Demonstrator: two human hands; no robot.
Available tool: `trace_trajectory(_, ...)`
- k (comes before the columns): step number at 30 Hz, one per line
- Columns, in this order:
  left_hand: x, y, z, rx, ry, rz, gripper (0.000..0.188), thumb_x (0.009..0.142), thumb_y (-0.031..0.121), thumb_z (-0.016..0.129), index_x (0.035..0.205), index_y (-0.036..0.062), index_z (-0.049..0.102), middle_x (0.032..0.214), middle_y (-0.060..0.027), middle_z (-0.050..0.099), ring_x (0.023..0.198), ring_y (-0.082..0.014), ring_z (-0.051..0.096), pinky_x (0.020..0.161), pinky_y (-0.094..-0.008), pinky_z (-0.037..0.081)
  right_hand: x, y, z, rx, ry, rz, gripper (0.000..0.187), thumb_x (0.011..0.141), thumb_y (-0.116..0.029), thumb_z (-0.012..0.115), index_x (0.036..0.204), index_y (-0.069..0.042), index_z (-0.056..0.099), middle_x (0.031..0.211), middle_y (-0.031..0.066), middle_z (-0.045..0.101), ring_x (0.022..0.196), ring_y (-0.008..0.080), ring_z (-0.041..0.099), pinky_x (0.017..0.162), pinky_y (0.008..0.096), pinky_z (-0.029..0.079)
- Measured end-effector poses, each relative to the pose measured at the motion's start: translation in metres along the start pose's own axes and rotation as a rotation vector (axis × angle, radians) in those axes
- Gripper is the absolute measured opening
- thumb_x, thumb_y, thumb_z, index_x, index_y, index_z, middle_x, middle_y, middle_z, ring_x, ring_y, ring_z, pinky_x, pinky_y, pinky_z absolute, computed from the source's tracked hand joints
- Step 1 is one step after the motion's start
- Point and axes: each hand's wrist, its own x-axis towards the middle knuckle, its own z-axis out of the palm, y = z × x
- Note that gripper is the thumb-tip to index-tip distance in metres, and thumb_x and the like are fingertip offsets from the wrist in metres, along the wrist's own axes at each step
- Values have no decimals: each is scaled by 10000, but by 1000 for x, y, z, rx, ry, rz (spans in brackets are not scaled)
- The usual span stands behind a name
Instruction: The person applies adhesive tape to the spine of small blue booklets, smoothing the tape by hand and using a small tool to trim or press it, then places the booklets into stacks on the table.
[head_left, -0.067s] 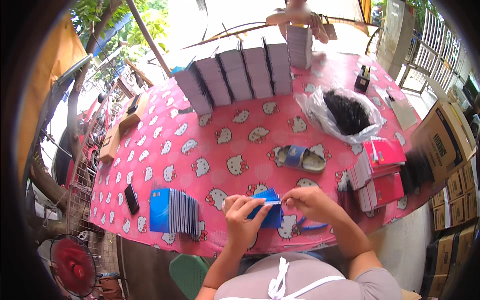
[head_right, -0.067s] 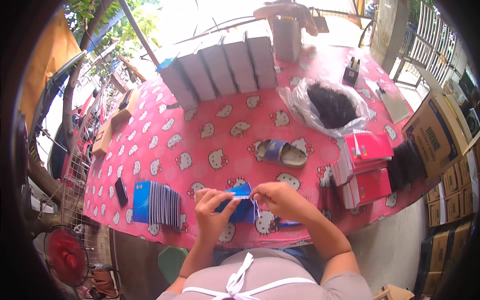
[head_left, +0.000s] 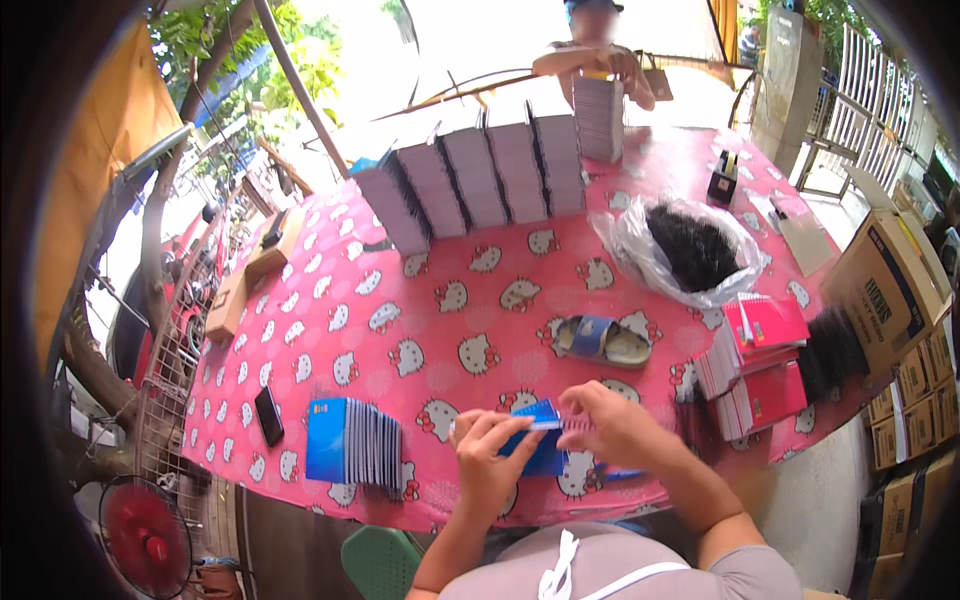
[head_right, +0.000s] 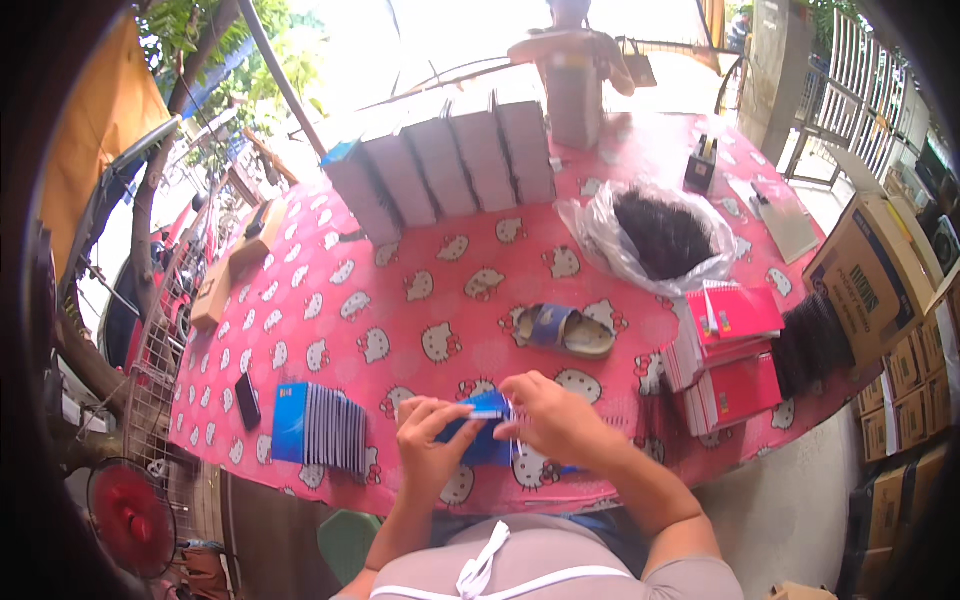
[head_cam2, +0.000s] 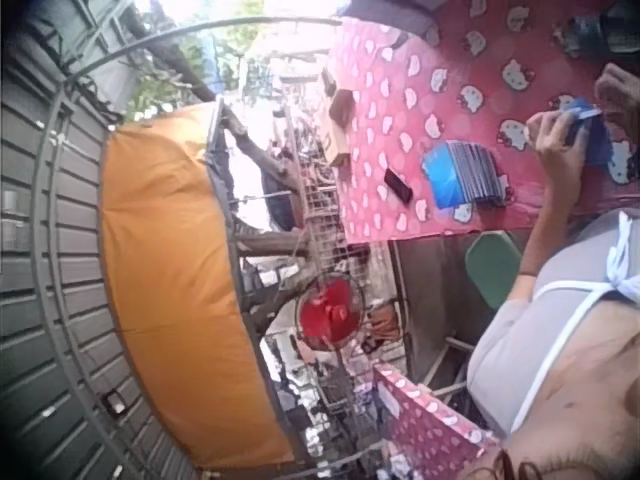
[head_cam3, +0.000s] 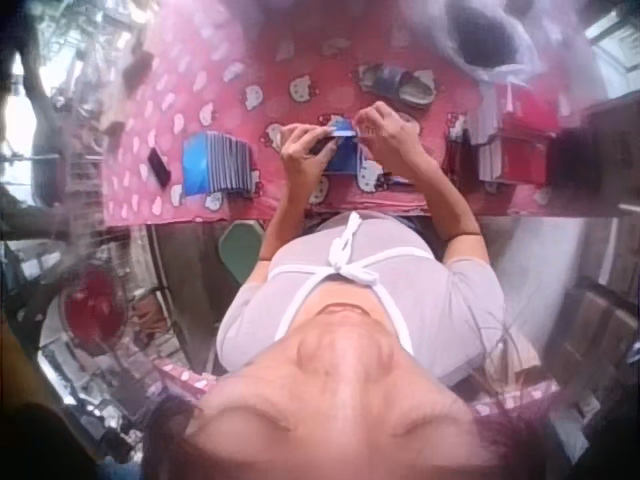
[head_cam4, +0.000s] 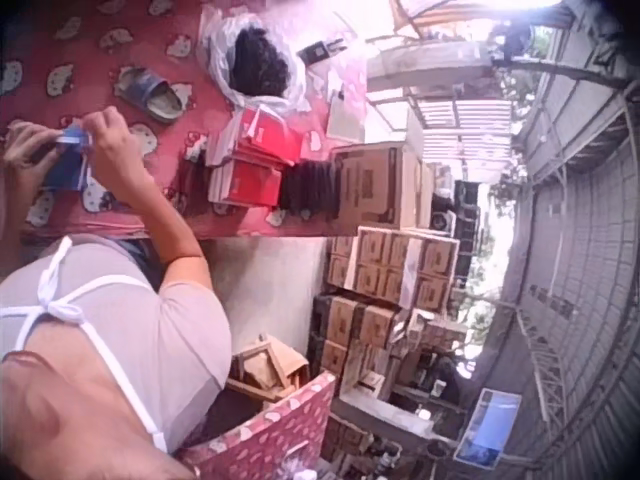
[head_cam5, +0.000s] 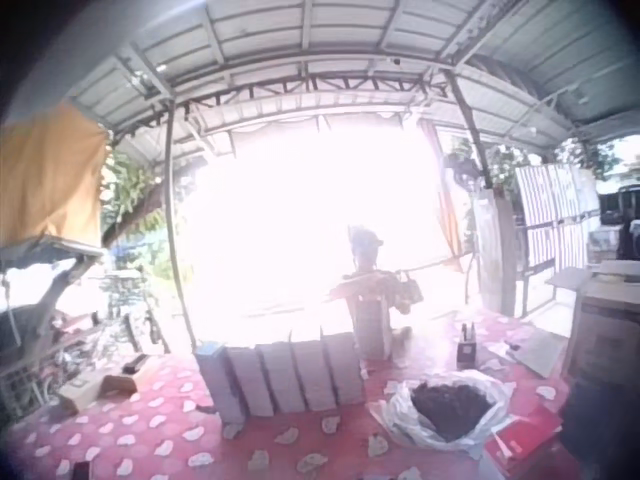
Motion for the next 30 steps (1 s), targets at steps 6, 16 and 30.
trace_trajectory(6,-7,4,-3,48,40,-20,273,596,72,826,853,113,747,795,-28,669,828,-213,551,782,-336,431,4,-11,12,-213,183,-239,146,813,-175,685,904,-98,600,836,62,567,737,265,622,570,376,504)
trace_trajectory(16,-6,3,1,42,39,-8,294,597,56,817,879,111,753,787,-25,670,811,-196,543,748,-330,429,9,-22,16,-251,207,-170,181,811,-219,686,851,-67,595,818,72,576,797,247,620,609,368,506)
trace_trajectory(30,-10,0,2,16,38,-3,259,623,82,820,872,106,753,799,-29,675,791,-197,546,736,-321,432,9,-17,30,-257,216,-233,164,799,-149,656,753,-24,562,761,115,550,717,293,594,634,385,499)
